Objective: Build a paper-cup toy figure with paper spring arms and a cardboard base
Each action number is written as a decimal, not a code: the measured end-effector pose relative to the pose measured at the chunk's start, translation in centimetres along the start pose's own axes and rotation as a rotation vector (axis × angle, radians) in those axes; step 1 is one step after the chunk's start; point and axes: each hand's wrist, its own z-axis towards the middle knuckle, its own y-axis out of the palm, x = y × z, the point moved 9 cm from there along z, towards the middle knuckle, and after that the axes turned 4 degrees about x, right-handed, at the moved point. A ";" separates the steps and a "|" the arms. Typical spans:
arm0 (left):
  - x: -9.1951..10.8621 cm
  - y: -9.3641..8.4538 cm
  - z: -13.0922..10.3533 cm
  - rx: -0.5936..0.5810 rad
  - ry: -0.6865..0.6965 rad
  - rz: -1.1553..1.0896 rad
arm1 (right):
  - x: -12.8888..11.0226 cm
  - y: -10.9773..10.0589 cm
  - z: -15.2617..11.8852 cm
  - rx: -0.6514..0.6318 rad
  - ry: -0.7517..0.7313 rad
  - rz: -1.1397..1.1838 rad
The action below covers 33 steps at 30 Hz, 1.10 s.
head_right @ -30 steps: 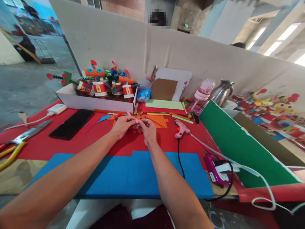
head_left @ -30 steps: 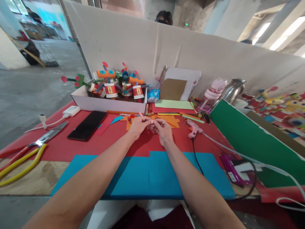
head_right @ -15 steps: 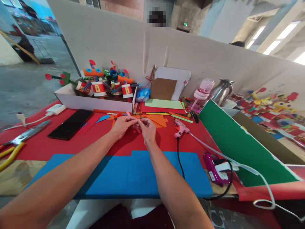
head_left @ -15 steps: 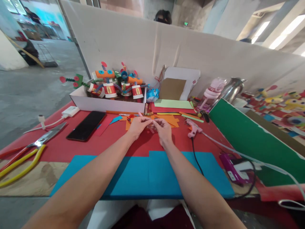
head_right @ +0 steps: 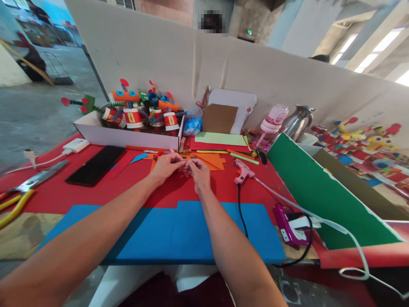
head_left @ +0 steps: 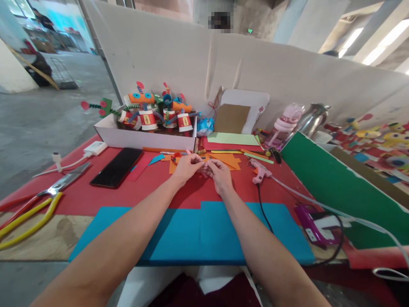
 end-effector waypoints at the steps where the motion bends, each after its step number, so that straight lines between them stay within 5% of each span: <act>1: 0.0 0.0 0.0 -0.003 -0.002 -0.005 | 0.0 0.0 0.0 -0.001 0.003 0.001; 16: -0.4 -0.4 -0.2 0.032 -0.122 -0.112 | 0.3 0.4 -0.3 -0.027 0.102 0.074; 33: -0.5 -0.4 -0.1 0.036 -0.102 -0.129 | 0.7 0.2 0.1 -0.054 0.078 0.088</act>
